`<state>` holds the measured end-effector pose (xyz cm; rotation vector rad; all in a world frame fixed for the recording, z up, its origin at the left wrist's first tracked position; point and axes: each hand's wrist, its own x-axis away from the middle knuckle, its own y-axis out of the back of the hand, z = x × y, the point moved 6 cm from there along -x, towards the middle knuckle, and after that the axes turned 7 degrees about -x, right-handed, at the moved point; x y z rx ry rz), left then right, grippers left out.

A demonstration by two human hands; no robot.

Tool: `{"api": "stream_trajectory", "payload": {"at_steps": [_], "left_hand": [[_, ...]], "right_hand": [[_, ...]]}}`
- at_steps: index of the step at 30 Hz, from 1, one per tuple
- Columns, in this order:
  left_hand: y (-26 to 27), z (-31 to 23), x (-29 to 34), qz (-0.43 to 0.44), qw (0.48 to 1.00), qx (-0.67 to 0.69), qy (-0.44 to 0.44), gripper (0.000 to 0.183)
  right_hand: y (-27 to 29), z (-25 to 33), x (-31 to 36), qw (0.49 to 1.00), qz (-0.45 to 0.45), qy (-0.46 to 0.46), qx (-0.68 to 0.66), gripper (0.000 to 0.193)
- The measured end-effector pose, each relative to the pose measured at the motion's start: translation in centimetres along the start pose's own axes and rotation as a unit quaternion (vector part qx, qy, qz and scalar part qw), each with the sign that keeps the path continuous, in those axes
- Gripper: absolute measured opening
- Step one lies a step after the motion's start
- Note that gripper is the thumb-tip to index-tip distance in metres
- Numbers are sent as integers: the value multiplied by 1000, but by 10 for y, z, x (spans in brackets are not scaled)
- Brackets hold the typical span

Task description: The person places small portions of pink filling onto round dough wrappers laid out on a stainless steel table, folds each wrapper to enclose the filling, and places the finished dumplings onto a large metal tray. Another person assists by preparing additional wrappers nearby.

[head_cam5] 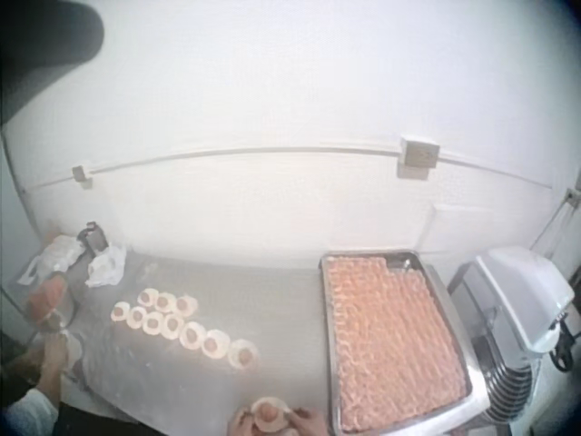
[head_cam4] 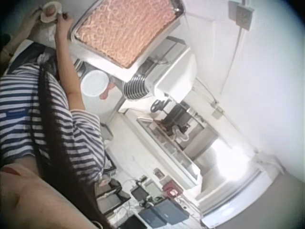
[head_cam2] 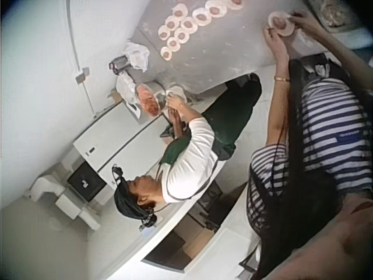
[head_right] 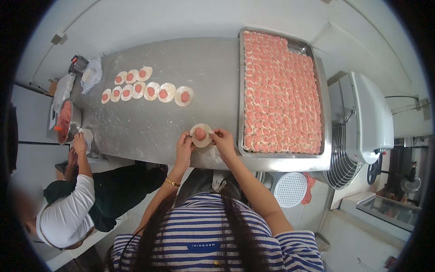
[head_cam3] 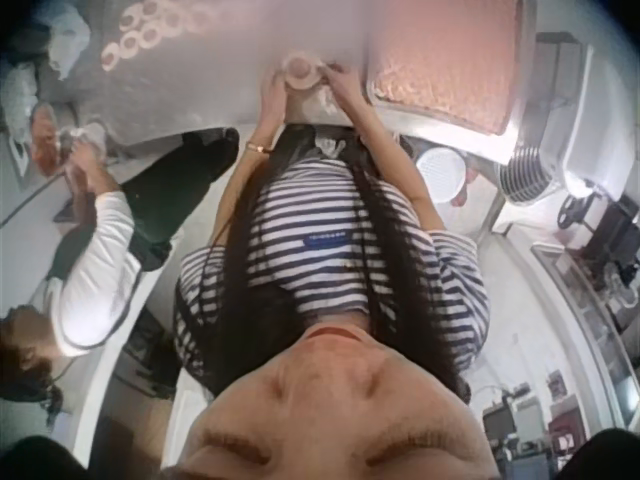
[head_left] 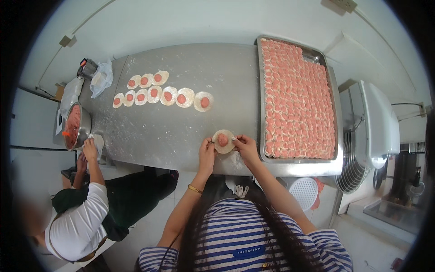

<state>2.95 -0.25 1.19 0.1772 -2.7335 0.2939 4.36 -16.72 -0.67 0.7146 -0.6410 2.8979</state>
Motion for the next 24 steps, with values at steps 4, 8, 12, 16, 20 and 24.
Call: {"api": "stream_trajectory", "payload": {"at_steps": [4,8,12,16,20,24], "left_hand": [[3,23,23,11,954,-297,-31,17],[2,29,30,-19,988,-153,-1,19],[-1,29,26,-37,995,-96,10,20],[-1,36,11,9,988,-154,-13,20],[-7,30,11,30,989,-137,-34,18],[-1,25,14,44,985,-156,-61,9]], "right_hand": [[23,-18,11,990,-32,41,129,17],[27,-20,20,995,8,13,100,20],[27,-17,26,993,31,56,103,29],[25,-18,21,978,46,120,165,33],[22,-23,19,981,37,106,159,33],[18,-18,20,992,20,64,105,28]]}}
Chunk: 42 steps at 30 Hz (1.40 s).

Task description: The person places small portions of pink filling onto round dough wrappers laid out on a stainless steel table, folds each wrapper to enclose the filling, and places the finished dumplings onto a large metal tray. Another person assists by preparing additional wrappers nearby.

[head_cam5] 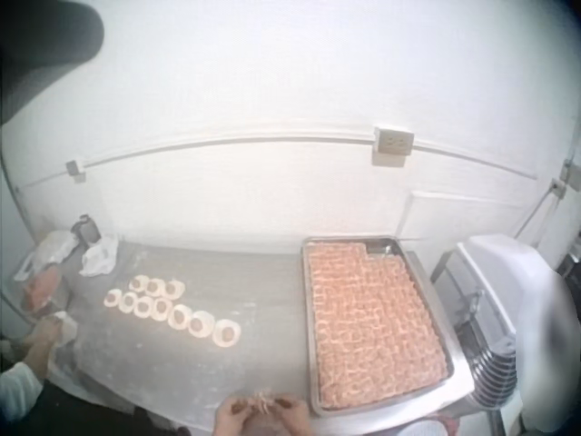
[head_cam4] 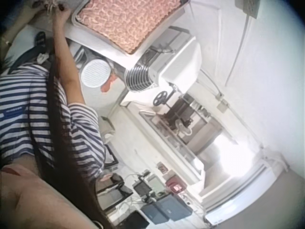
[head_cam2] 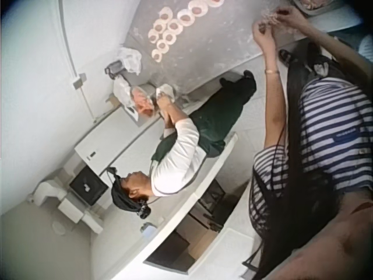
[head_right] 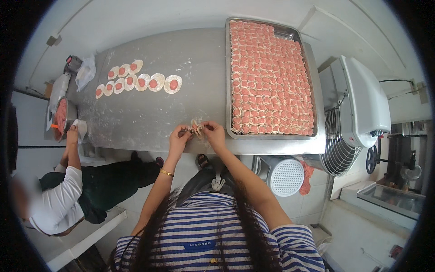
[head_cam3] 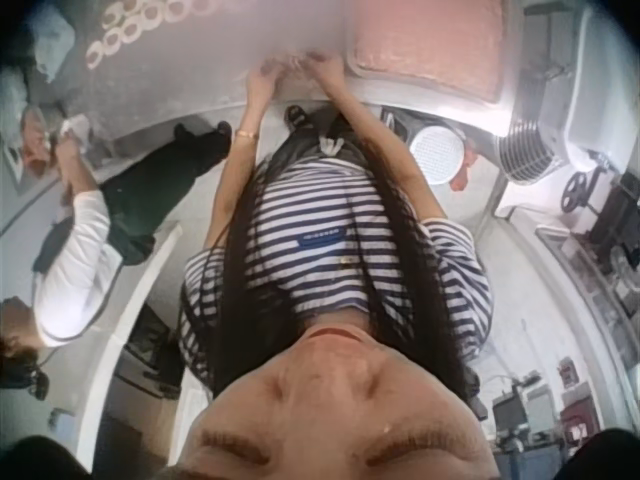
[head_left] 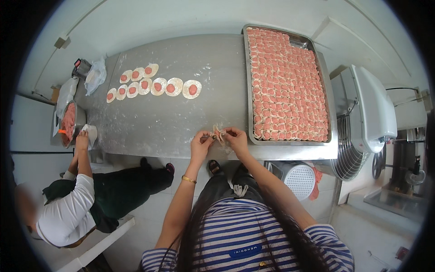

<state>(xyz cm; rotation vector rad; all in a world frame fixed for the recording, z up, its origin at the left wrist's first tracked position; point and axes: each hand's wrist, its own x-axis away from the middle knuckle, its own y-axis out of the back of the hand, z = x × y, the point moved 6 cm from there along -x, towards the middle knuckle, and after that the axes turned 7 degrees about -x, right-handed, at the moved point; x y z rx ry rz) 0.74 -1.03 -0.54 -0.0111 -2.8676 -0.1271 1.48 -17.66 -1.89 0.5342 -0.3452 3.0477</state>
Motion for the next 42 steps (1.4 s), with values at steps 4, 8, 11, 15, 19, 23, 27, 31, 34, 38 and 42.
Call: {"api": "stream_trajectory", "payload": {"at_steps": [4,8,11,15,19,23,27,31,34,38,42], "left_hand": [[4,-15,6,13,998,64,-5,7],[7,-22,13,18,996,92,6,9],[1,-43,22,10,991,130,-10,11],[1,-58,29,23,981,190,9,17],[8,-18,14,38,999,36,-3,15],[3,-21,9,6,984,-138,-113,12],[-7,-27,16,40,977,-168,-121,16],[-11,-19,14,51,983,-158,-79,22],[-16,-27,14,43,980,-181,-67,24],[-18,-34,14,47,972,-220,-73,22],[-23,-41,15,55,963,-254,-76,21]], "right_hand": [[-10,16,5,991,13,-12,-132,24],[-24,41,22,983,47,4,-176,22],[-14,34,19,992,40,1,-120,22],[2,27,9,999,41,-7,29,24],[-5,42,14,988,64,32,139,28],[-5,50,23,979,82,87,168,31],[-4,52,24,957,61,108,262,32],[-7,56,18,935,81,133,320,28],[-12,60,15,911,96,200,347,24],[-14,70,24,883,76,252,388,23],[-13,61,31,889,63,203,405,28]]}}
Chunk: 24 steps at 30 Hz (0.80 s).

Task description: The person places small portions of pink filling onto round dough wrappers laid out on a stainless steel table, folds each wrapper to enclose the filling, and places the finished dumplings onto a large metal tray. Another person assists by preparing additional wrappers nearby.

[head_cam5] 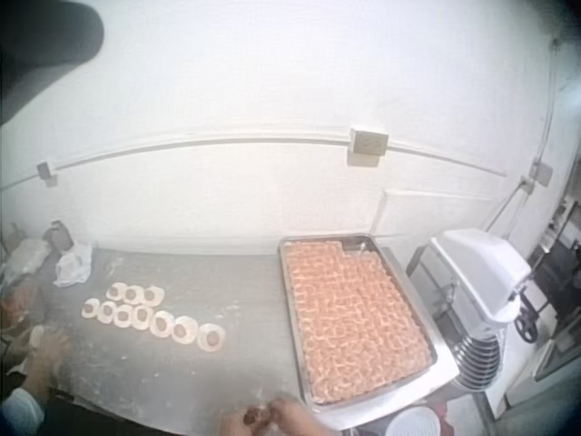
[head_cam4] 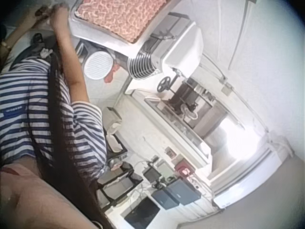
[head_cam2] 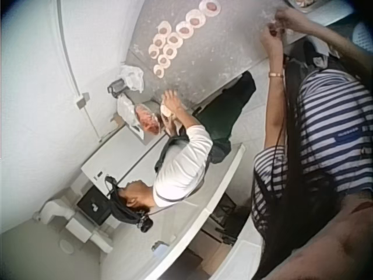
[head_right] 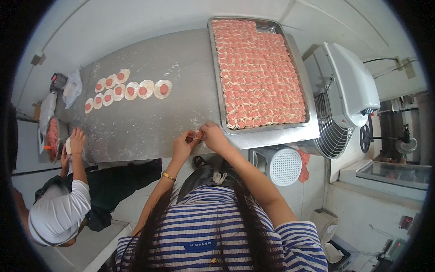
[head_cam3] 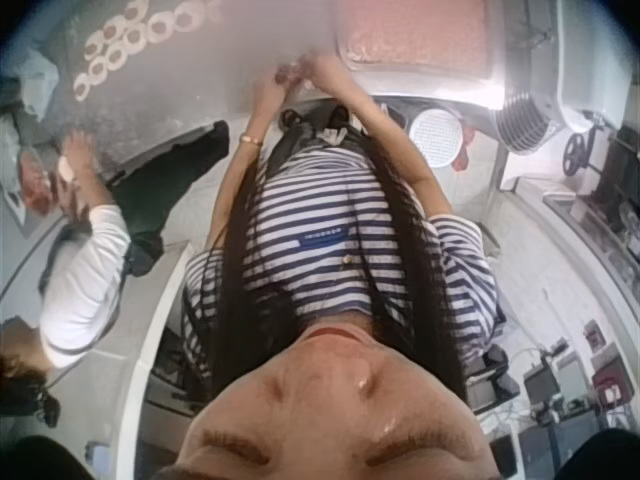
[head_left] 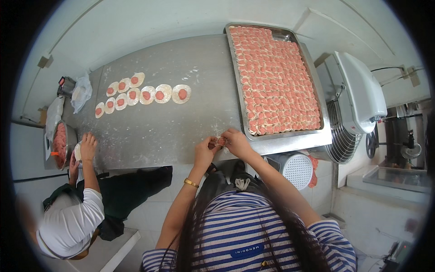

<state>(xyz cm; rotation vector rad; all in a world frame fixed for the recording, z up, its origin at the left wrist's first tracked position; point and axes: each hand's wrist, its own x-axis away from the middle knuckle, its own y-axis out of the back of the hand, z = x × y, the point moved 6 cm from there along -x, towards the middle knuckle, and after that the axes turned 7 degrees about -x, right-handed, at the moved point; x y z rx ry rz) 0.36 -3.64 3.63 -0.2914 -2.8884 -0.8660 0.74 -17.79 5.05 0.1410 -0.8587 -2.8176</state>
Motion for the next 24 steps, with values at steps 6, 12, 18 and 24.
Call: {"api": "stream_trajectory", "payload": {"at_steps": [6,12,18,24], "left_hand": [[-8,12,-6,26,999,-21,-26,27],[-7,5,-7,37,998,0,-48,27],[-3,4,-8,52,997,-19,-51,24],[-2,-8,-8,49,996,-30,-73,25]], "right_hand": [[5,1,-1,999,-11,38,-32,28],[0,-2,5,1000,-5,-16,-19,33],[10,19,1,998,-24,56,-34,28],[-2,5,7,1000,-13,23,-12,38]]}}
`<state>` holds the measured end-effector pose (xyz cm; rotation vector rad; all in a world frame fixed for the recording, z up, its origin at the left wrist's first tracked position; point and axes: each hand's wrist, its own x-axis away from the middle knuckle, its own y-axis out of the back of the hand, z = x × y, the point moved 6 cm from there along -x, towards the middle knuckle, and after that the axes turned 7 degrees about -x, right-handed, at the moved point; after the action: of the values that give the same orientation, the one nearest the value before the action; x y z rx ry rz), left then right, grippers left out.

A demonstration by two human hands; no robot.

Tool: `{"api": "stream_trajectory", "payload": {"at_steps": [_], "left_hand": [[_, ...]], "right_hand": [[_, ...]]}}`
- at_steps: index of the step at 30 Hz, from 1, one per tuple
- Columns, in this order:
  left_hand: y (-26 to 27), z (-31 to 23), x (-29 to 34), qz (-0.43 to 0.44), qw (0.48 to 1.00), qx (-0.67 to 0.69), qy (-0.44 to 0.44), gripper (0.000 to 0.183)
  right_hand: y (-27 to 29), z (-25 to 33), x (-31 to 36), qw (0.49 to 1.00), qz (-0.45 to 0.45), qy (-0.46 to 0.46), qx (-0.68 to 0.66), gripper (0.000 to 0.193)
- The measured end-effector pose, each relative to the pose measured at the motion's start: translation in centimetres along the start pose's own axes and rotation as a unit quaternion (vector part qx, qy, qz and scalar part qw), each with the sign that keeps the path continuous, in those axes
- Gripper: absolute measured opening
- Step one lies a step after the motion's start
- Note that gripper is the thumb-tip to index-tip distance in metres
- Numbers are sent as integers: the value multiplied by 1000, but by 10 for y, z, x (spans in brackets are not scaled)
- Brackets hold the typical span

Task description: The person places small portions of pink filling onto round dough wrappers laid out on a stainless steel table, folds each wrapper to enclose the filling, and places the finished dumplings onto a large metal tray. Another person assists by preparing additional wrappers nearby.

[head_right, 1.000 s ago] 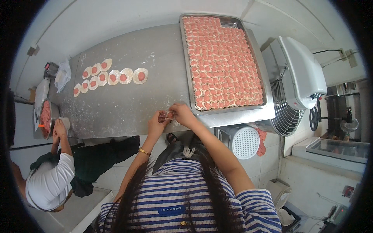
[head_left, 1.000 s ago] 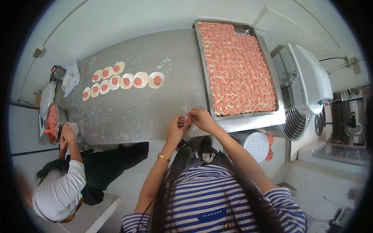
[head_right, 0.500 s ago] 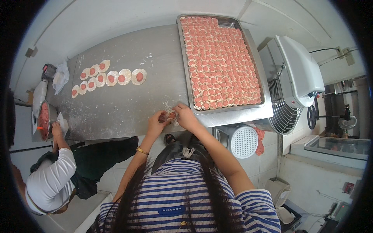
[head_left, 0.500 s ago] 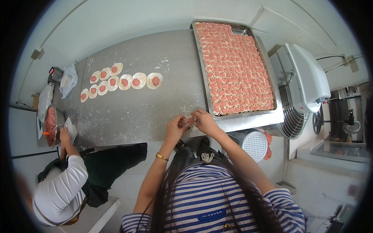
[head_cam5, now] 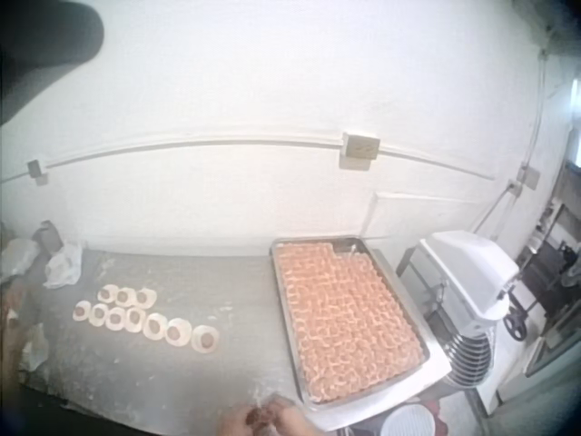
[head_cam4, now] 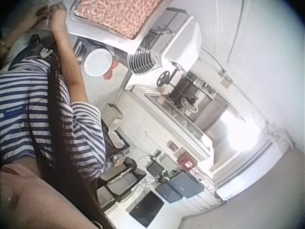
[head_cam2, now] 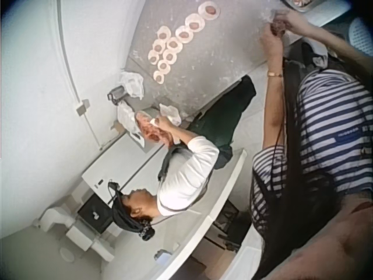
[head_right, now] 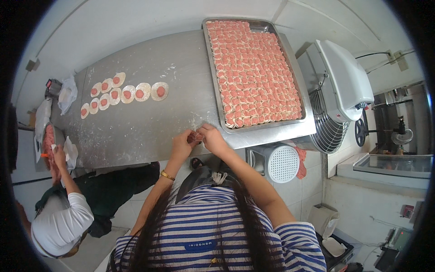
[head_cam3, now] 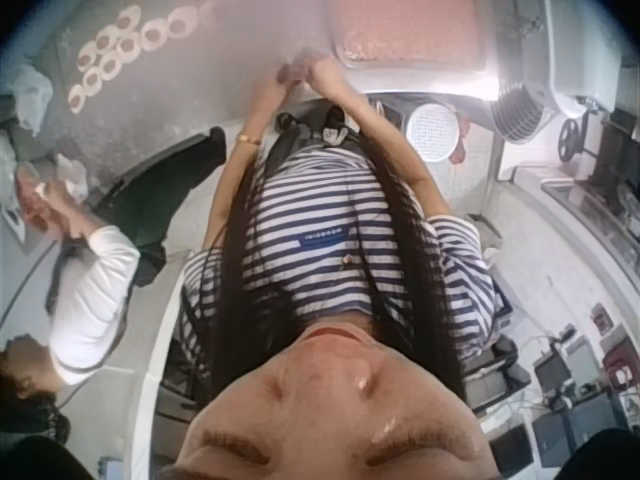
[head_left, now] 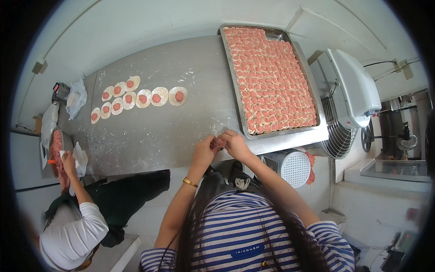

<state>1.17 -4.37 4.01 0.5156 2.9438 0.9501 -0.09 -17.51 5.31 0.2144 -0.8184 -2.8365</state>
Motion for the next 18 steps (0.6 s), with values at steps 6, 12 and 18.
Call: {"api": "stream_trajectory", "payload": {"at_steps": [6,12,18], "left_hand": [[3,11,1,-26,999,-6,-27,25],[-2,16,-4,5,999,39,-17,24],[-1,18,-6,-4,999,29,-26,22]], "right_hand": [[8,14,-2,998,-43,33,15,31],[-1,6,-4,999,11,33,27,33],[-5,9,-6,1000,1,-4,24,30]]}}
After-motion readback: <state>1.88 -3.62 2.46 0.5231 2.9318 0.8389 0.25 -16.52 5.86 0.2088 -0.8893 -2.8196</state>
